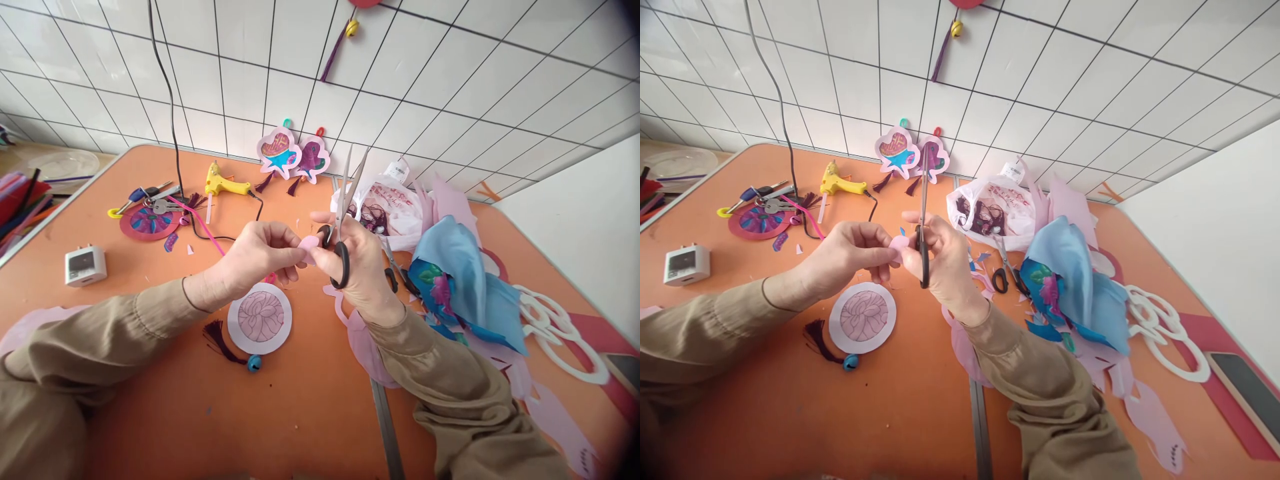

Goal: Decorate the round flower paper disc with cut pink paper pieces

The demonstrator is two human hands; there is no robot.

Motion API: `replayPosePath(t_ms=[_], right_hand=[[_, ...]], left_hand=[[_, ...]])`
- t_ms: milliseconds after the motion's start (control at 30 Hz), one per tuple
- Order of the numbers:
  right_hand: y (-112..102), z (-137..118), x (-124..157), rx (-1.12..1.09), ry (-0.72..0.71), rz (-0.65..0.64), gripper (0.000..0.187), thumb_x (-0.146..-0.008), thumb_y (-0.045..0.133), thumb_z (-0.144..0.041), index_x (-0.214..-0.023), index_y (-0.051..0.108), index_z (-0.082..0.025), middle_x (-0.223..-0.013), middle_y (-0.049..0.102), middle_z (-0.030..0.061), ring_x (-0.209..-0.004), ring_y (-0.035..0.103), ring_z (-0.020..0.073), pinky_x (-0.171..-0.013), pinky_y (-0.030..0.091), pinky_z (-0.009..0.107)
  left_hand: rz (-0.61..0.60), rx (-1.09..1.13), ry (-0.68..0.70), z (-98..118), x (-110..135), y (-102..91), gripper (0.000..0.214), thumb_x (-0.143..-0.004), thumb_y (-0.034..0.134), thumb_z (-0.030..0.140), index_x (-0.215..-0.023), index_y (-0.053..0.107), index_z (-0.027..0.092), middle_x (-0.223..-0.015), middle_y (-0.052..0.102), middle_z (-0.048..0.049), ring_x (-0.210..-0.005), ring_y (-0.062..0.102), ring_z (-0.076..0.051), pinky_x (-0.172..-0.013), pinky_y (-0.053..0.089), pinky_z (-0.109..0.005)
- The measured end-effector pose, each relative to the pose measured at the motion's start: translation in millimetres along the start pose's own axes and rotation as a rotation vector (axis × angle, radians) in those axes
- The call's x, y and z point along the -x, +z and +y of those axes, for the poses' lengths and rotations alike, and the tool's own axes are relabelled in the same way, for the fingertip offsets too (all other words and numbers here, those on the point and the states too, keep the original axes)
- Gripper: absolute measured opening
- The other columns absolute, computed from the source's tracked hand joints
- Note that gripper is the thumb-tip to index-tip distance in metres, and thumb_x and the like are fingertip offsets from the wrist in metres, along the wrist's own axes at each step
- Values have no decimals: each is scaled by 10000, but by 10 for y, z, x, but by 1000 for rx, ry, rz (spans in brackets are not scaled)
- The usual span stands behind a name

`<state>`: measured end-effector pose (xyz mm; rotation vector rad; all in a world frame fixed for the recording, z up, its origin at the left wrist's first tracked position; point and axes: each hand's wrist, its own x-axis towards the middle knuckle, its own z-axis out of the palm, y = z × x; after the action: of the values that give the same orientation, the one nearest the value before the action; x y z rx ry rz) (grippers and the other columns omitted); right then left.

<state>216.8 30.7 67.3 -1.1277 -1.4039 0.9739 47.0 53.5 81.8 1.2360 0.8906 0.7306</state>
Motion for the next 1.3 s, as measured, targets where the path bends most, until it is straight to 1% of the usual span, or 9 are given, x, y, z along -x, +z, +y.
replayPosePath(t_ms=[67, 133, 233, 300, 433, 567, 700, 800, 1300], right_hand=[[-23, 12, -1, 23, -8, -3, 333, -747, 788, -363, -1020, 669, -215, -670, 579, -50, -619, 586, 123, -651, 542, 302], [-90, 28, -16, 7, -29, -56, 342, -790, 764, -451, -1017, 673, -211, -704, 592, -31, -645, 599, 134, -648, 526, 305], [-249, 63, -72, -67, -90, -250, 476, -849, 677, -622, -1054, 681, -191, -769, 632, 11, -691, 614, 161, -676, 516, 332], [-355, 91, -122, -44, -115, -397, 563, -857, 635, -692, -1074, 687, -175, -789, 656, 36, -725, 620, 180, -687, 507, 342], [-473, 130, -191, 75, -170, -548, 594, -857, 647, -689, -1095, 698, -147, -799, 673, 54, -715, 602, 169, -642, 460, 310], [-475, 131, -202, 106, -181, -606, 609, -872, 621, -696, -1082, 715, -132, -769, 635, 37, -660, 558, 140, -622, 434, 293], [-456, 124, -200, 134, -145, -635, 697, -840, 615, -748, -1109, 715, -113, -738, 595, 24, -648, 528, 133, -617, 429, 287], [-453, 128, -197, 154, -84, -643, 768, -804, 627, -779, -1145, 716, -97, -735, 587, 26, -652, 528, 135, -593, 419, 275], [-471, 146, -177, 147, 14, -624, 764, -767, 709, -734, -1184, 740, -95, -680, 596, 20, -599, 522, 130, -531, 409, 267]], left_hand=[[28, 20, 11, 12, 16, 16, 93, -740, 739, 143, -678, 671, 126, -579, 696, -32, -433, 608, -100, -443, 491, -198], [31, 30, 11, 32, 20, 15, 86, -739, 714, 110, -664, 672, 122, -553, 682, -27, -411, 592, -94, -413, 464, -185], [30, 51, 3, 56, -1, -28, 104, -741, 708, 102, -644, 674, 120, -527, 667, -28, -393, 583, -95, -373, 424, -175], [41, 85, 6, 66, -21, -68, 116, -734, 714, 102, -629, 669, 121, -562, 687, -37, -396, 590, -97, -365, 429, -179], [60, 122, 24, 101, -37, -117, 131, -723, 721, 93, -605, 667, 112, -588, 696, -37, -400, 582, -82, -368, 440, -172], [75, 95, 69, 144, -25, -120, 132, -718, 721, 90, -594, 681, 109, -571, 687, -31, -396, 576, -78, -373, 445, -169], [73, 62, 98, 153, -21, -130, 133, -715, 736, 120, -588, 696, 112, -548, 671, -30, -397, 568, -78, -372, 439, -170], [76, 24, 81, 155, -24, -143, 146, -708, 752, 152, -581, 690, 117, -520, 646, -30, -400, 563, -83, -379, 440, -177], [40, 10, -4, 209, -8, -167, 89, -707, 749, 177, -644, 721, 120, -579, 657, -37, -436, 553, -79, -415, 464, -189]])
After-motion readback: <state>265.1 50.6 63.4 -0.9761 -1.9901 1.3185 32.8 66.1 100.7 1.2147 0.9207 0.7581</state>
